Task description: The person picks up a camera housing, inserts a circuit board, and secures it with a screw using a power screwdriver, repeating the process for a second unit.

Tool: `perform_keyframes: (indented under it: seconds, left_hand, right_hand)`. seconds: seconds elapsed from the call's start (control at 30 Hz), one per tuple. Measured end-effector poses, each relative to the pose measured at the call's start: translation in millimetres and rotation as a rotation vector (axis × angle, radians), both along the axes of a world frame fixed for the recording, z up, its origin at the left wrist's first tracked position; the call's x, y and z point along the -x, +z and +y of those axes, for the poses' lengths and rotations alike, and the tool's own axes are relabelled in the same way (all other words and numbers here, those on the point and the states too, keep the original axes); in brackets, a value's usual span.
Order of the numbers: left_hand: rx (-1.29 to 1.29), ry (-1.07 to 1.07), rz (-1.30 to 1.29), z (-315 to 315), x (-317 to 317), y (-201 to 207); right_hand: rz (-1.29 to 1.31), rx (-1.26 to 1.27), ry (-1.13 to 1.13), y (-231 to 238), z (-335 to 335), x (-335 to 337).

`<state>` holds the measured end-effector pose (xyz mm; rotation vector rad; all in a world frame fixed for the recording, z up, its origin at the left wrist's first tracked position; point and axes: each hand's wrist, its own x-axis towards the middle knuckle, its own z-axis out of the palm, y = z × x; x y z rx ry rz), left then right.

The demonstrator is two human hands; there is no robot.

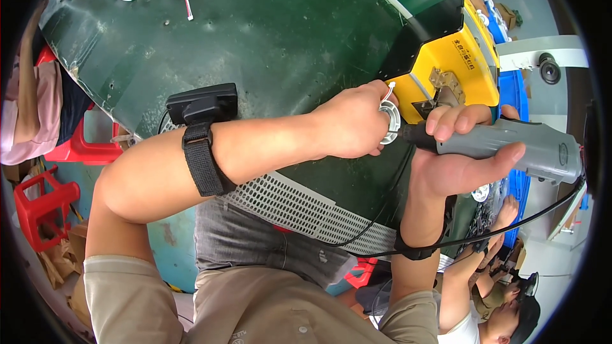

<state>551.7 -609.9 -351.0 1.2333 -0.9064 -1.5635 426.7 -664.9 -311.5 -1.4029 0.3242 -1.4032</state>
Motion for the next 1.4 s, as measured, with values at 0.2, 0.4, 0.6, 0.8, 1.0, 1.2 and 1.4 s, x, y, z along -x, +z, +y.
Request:
perform_keyframes:
  seconds: [0.2,0.4,0.6,0.8,1.0,1.2,1.4]
  left_hand:
    - [0.006,0.0,-0.034,-3,-2,5]
    - [0.037,0.002,0.109,-7,-1,5]
    - [0.282,0.26,-0.991,11,-44,15]
    - [0.356,0.982,-1.498,22,-102,31]
    - [0.375,0.221,-0.912,11,-57,28]
    - [0.256,-0.443,-0.422,11,-1,44]
    - [0.328,-0.24,0.17,-3,47,29]
  right_hand:
    - [0.007,0.014,0.074,0,-3,-3]
    - [-0.025,-0.006,0.143,1,-5,-2]
    - [0.213,0.185,0.159,-8,-10,25]
    - [0.766,0.095,-0.857,4,-76,127]
    - [1.416,0.315,-1.345,-54,-138,215]
    - [0.822,0.442,-0.993,-19,-95,165]
    - [0.495,1.006,-0.423,-3,-18,102]
